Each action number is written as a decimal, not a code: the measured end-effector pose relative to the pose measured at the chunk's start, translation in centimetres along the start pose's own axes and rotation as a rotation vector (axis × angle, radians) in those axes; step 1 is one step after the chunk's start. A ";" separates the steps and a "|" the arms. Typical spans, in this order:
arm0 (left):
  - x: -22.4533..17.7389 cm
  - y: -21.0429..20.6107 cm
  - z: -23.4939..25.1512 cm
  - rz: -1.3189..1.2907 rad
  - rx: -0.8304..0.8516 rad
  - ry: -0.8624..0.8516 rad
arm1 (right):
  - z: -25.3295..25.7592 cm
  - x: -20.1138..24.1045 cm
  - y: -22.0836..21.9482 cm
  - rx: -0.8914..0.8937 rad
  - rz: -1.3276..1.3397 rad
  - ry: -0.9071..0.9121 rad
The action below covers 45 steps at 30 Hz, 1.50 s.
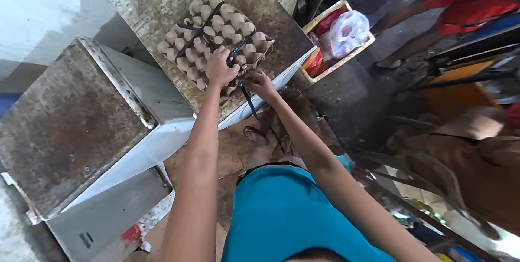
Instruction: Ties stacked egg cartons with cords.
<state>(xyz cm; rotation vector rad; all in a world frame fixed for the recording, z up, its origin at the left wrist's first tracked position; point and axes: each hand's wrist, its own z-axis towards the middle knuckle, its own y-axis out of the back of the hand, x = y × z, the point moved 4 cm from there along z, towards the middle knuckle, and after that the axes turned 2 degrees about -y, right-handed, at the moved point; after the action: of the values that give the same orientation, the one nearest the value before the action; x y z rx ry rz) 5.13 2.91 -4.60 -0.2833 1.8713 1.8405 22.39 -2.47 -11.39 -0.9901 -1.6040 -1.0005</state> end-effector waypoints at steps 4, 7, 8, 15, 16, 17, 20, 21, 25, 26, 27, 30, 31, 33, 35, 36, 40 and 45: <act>0.0 0.1 0.3 -0.001 0.003 -0.003 | -1.0 0.7 5.2 -0.122 -0.126 -0.130; 0.1 0.0 0.2 0.003 0.015 0.011 | -1.0 -0.6 11.5 -0.335 -0.069 -0.333; 0.0 0.0 0.2 -0.001 0.016 0.014 | -0.9 -1.2 13.3 -0.377 -0.039 -0.402; 0.0 0.1 0.2 -0.003 0.008 0.009 | -0.9 -3.8 17.3 -0.428 -0.035 -0.603; 0.0 0.1 0.2 -0.006 0.007 0.001 | -0.9 -4.2 17.4 -0.441 -0.047 -0.595; -0.1 0.2 0.2 -0.012 0.004 -0.008 | -0.8 -4.4 17.5 -0.452 -0.069 -0.585; -0.1 0.2 0.2 -0.005 0.003 -0.015 | -1.8 -3.7 17.6 -0.544 -0.200 -0.509; -0.1 0.2 0.2 -0.007 0.006 -0.018 | -2.6 -2.8 17.1 -0.594 -0.240 -0.453; 0.1 0.2 0.3 -0.004 0.023 -0.013 | -5.8 1.5 9.4 -0.463 -0.382 -0.137; 0.1 0.1 0.3 -0.002 0.024 -0.015 | -6.0 2.5 6.6 -0.338 -0.361 -0.065; 0.1 0.0 0.3 -0.001 0.021 -0.018 | -5.4 3.0 4.0 -0.231 -0.317 -0.021; 0.3 0.0 0.2 0.002 -0.002 -0.029 | -2.8 4.1 -1.4 -0.020 -0.112 -0.067; 0.2 0.0 0.2 0.001 -0.003 -0.031 | -2.3 4.4 -2.4 0.011 -0.063 -0.117; 0.1 0.0 0.2 0.004 0.003 -0.033 | -2.9 4.6 -3.5 -0.004 -0.023 -0.165; 0.1 0.1 0.1 -0.044 -0.014 -0.039 | -4.7 5.2 -3.6 -0.133 -0.116 -0.120; 0.1 0.2 0.0 -0.102 -0.036 -0.042 | -5.2 6.0 -3.6 -0.191 -0.188 -0.097; 0.8 1.5 0.3 -0.336 -0.150 -0.017 | -5.4 8.1 -4.4 -0.167 -0.483 -0.028; 3.5 4.5 2.6 0.131 0.134 -0.123 | -5.8 10.7 -6.8 -0.026 -0.719 -0.087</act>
<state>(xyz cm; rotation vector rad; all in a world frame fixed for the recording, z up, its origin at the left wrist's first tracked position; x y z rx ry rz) 0.53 6.43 -2.19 -0.0004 1.9557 1.7631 15.59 -8.68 -0.88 -0.4633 -2.0806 -1.4653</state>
